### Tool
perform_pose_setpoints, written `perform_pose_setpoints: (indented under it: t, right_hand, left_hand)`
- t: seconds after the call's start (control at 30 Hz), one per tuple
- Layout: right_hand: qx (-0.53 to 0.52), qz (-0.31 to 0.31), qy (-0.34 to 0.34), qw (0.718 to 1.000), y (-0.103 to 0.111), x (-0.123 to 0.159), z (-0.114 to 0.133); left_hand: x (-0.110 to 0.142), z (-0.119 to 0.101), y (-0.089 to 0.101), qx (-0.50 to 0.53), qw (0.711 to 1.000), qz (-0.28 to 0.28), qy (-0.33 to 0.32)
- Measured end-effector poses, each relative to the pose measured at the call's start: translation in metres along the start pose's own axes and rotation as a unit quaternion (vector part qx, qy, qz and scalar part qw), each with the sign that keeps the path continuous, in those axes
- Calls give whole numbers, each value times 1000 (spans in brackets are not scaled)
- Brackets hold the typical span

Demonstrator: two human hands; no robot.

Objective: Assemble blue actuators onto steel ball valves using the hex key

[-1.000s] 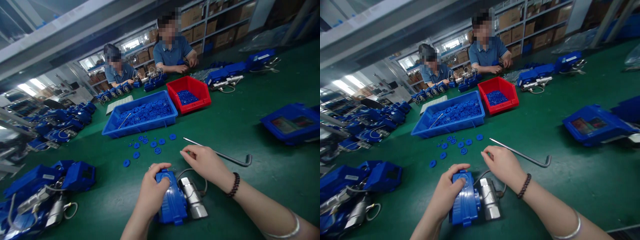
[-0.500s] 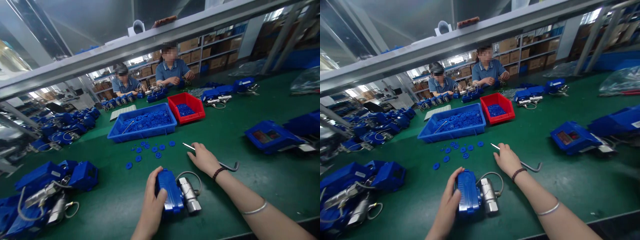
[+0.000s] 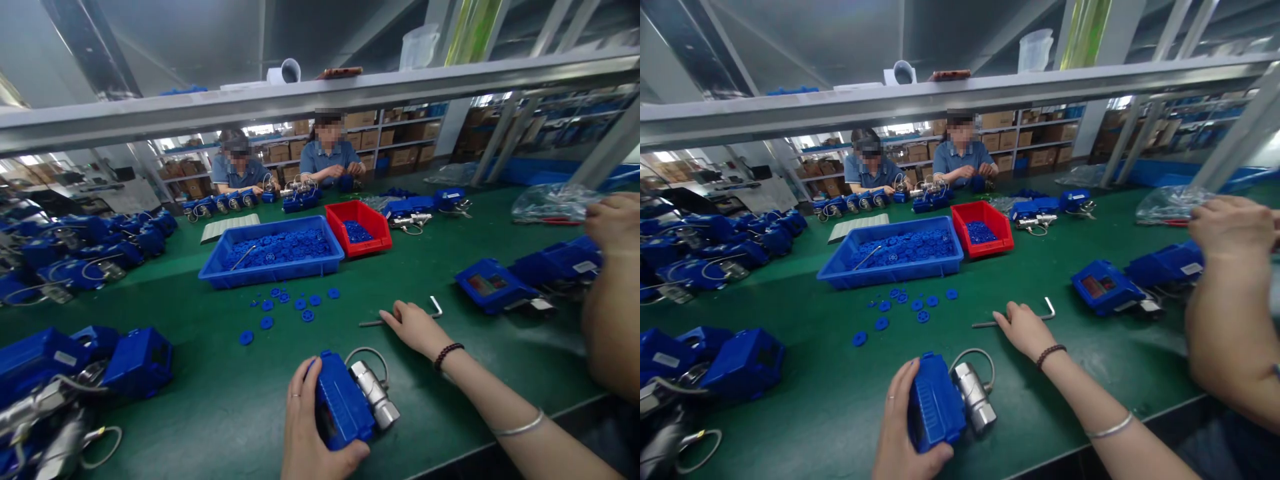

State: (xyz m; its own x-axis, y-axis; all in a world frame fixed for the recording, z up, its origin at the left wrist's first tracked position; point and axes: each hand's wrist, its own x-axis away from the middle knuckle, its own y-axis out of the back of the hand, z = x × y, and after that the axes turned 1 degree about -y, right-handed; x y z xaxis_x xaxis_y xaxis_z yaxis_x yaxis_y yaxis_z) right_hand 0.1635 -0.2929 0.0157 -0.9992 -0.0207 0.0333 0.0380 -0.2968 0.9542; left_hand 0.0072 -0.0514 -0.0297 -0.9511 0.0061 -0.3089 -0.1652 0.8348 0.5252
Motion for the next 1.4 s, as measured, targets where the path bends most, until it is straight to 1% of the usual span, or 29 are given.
perform_pose_setpoints:
  t: [0.07, 0.13, 0.2, 0.27, 0.33, 0.4, 0.47, 0.53, 0.6, 0.67, 0.7, 0.77, 0.83, 0.93, 1.0, 1.03, 1.07, 1.17, 1.2, 1.27, 1.3, 1.33, 1.37, 1.4]
  right_hand:
    - [16, 23, -6, 1000, 3, 4, -9]
    - [26, 41, -6, 999, 5, 10, -19]
    - [40, 30, -12, 999, 4, 17, -32]
    - [66, 6, -39, 997, 3, 23, -46]
    - [90, 2, -67, 994, 1, 28, -58]
    - [98, 27, -78, 992, 1, 29, -67]
    - [96, 47, -78, 991, 2, 30, -70]
    - [78, 43, -79, 993, 3, 32, -66]
    - [22, 13, -49, 998, 6, 38, -54]
    - [-72, -16, 27, 997, 10, 51, -37]
    - [-120, -14, 73, 990, 12, 60, -26]
    - [-195, 29, 151, 969, 16, 80, -4]
    - [-234, 83, 195, 949, 18, 97, 15]
    - [-242, 134, 202, 939, 15, 108, 31]
    - [-221, 171, 200, 939, 11, 107, 32]
    - [-209, 180, 202, 940, 10, 105, 30]
    - [-202, 173, 204, 942, 9, 103, 28]
    - [-211, 97, 195, 953, 8, 99, 25]
    - [-213, 93, 196, 953, 8, 98, 25]
    - [-204, 123, 206, 949, 8, 99, 28]
    - [-198, 124, 216, 948, 7, 101, 30]
    - [-192, 100, 226, 950, 6, 102, 32]
    - [-186, 48, 237, 952, 4, 105, 33]
    - [-180, -20, 250, 951, 1, 107, 33]
  left_hand:
    - [2, 2, 1, 8, 1000, 15, 1]
    - [4, 3, 2, 18, 999, 25, 18]
    - [5, 1, 1, 23, 998, 29, 46]
    - [6, -4, 1, 25, 997, 20, 70]
    - [6, -10, 1, 27, 996, 11, 81]
    - [5, -14, 1, 34, 996, 13, 83]
    - [5, -15, 2, 40, 996, 16, 80]
    - [5, -11, 2, 44, 996, 21, 74]
    - [6, -6, 2, 44, 996, 32, 66]
    - [6, -1, 2, 43, 996, 45, 59]
    - [6, 0, 1, 42, 996, 49, 56]
    - [6, 1, 2, 41, 996, 50, 53]
    - [6, -1, 2, 44, 997, 47, 51]
    - [5, -4, 1, 48, 996, 40, 59]
    - [5, -4, 1, 46, 996, 41, 62]
    - [5, -4, 2, 45, 996, 41, 63]
    - [5, -4, 2, 44, 996, 42, 63]
    - [4, -5, 6, 46, 995, 42, 72]
    - [4, -5, 6, 47, 995, 43, 78]
    - [5, -6, 4, 45, 993, 42, 96]
    - [6, -8, -1, 45, 992, 41, 109]
    - [8, -10, -7, 46, 991, 37, 123]
    - [10, -13, -15, 48, 989, 30, 137]
    - [12, -17, -24, 51, 987, 23, 150]
